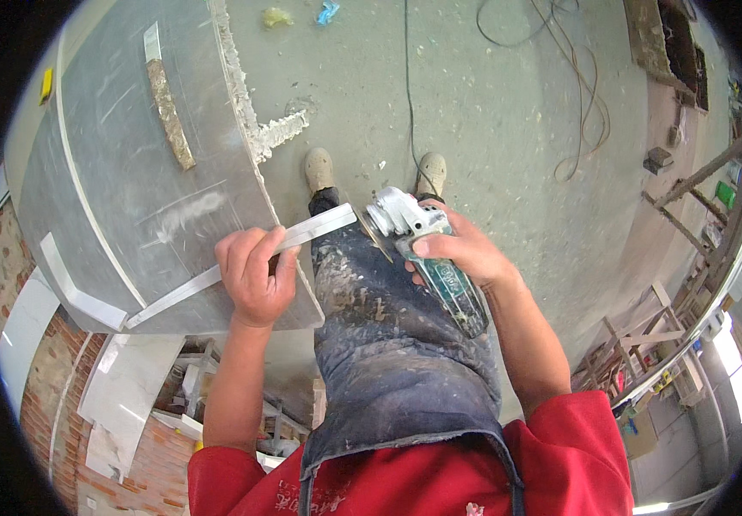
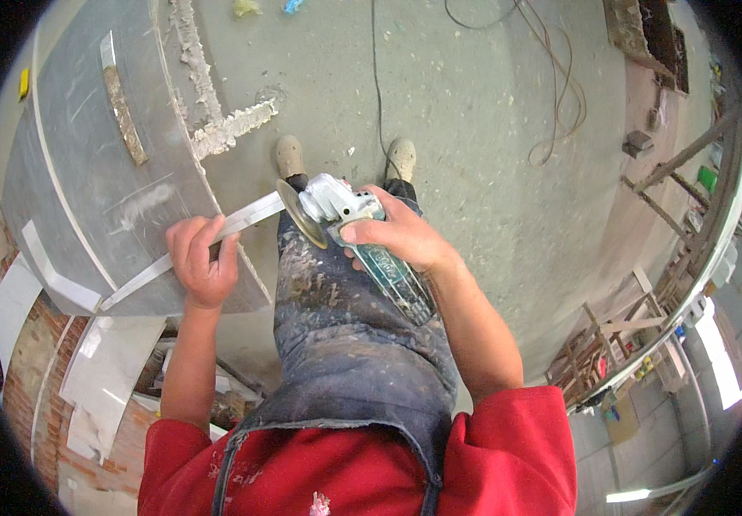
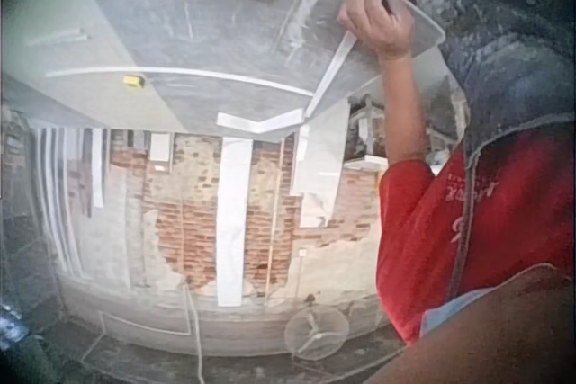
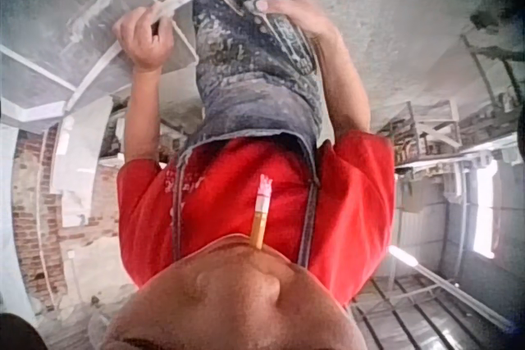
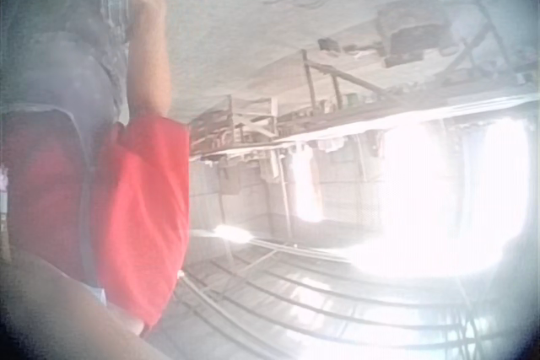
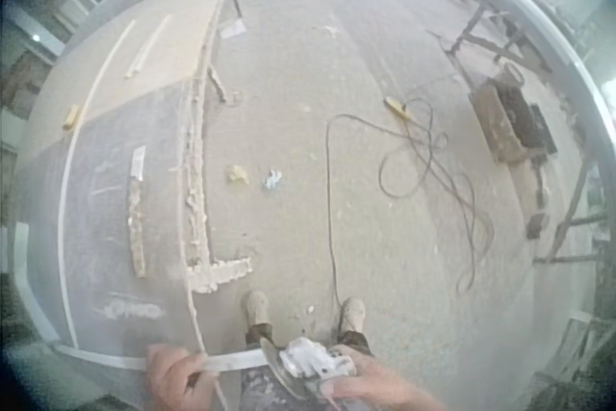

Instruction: The person measures and cuts white plastic trim pieces using a tape measure and an angle grinder. They repeatedly measure the trim against a large white panel, mark lengths, and cut the pieces to size on a workbench.

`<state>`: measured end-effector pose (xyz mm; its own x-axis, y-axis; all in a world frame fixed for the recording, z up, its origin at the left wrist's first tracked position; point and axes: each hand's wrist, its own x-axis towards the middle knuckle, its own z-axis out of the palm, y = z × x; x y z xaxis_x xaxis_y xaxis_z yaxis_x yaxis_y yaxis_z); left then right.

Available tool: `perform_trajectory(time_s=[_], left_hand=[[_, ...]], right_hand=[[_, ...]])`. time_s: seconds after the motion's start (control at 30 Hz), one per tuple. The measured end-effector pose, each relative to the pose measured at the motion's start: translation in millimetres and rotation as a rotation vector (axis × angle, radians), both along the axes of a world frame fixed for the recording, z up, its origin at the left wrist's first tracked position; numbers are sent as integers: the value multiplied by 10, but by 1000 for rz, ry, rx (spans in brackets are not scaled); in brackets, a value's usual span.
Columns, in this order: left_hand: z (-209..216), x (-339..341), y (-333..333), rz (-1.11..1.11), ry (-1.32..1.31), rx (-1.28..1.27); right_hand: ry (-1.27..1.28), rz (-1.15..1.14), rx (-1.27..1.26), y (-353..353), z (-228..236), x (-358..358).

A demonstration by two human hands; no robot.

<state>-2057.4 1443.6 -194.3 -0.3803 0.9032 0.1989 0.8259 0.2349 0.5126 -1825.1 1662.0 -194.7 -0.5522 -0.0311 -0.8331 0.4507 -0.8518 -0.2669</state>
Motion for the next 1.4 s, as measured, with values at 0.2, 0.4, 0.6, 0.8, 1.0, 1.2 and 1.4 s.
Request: perform_trajectory(time_s=[0.2,0.4,0.6,0.8,1.0,1.2,1.4], left_hand=[[8,-7,16,-6,17,-1],[-19,-6,4,-3,30,8],[28,3,82,-21,63,-3],[7,159,555,51,73,11],[-13,173,697,82,78,29],[-62,175,678,76,87,26],[-25,178,699,60,88,25]], right_hand=[[-9,-17,50,-43,-109,-31],[-11,-13,53,-53,-83,-38],[-99,-89,45,-113,-156,11],[-55,-435,80,-227,-58,52],[-11,-696,46,-464,-39,-243],[-26,-841,-76,-635,3,-453],[-32,-784,-48,-623,30,-491]])
